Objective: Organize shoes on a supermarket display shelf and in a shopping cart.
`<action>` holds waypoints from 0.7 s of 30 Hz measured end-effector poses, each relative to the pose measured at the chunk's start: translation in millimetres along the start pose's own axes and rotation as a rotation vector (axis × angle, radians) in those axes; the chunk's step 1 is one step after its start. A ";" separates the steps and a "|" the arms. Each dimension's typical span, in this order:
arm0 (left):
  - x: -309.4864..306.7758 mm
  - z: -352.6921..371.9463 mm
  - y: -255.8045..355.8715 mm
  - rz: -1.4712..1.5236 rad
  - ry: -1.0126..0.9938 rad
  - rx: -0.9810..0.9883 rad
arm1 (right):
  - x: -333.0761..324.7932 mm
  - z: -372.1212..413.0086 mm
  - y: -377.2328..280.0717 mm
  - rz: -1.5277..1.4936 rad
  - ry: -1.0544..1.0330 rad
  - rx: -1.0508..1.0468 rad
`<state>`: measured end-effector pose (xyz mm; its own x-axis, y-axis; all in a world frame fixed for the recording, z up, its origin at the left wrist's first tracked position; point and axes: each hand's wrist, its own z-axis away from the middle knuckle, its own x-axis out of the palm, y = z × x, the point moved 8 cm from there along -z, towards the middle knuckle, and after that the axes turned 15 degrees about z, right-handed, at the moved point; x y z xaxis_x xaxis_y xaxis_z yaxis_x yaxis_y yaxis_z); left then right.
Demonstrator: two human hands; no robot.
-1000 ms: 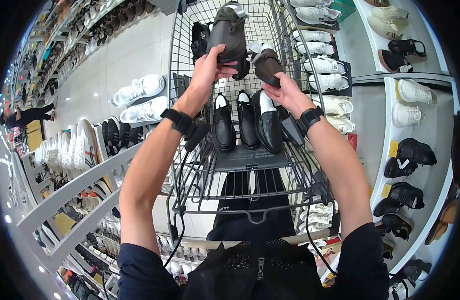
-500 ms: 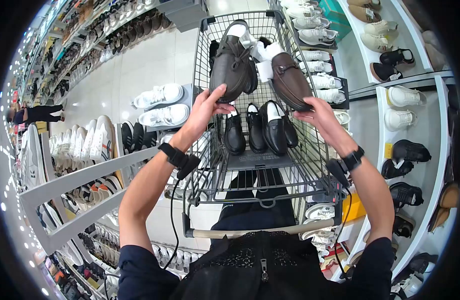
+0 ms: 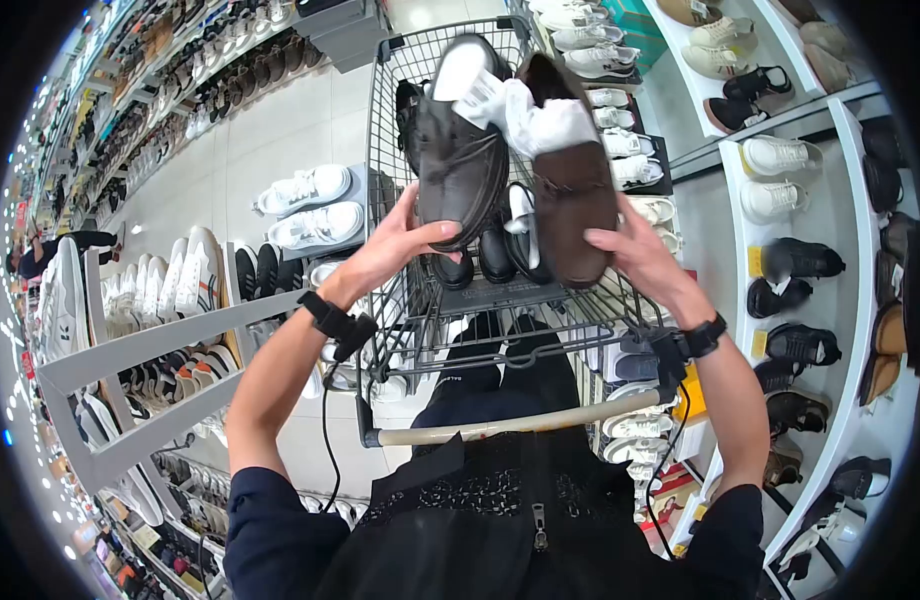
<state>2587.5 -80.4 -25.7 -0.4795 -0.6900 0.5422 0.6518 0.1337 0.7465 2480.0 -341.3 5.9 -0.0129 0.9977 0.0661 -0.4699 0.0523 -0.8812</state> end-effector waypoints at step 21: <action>147.0 95.5 -26.6 -0.199 -0.016 0.115 | -51.4 157.1 -10.4 0.092 -0.058 -0.217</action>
<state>2443.6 -117.4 70.9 -0.6016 -0.6997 0.3853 0.4729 0.0768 0.8778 2346.9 -399.8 85.2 -0.1002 0.9950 0.0018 -0.2638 -0.0248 -0.9643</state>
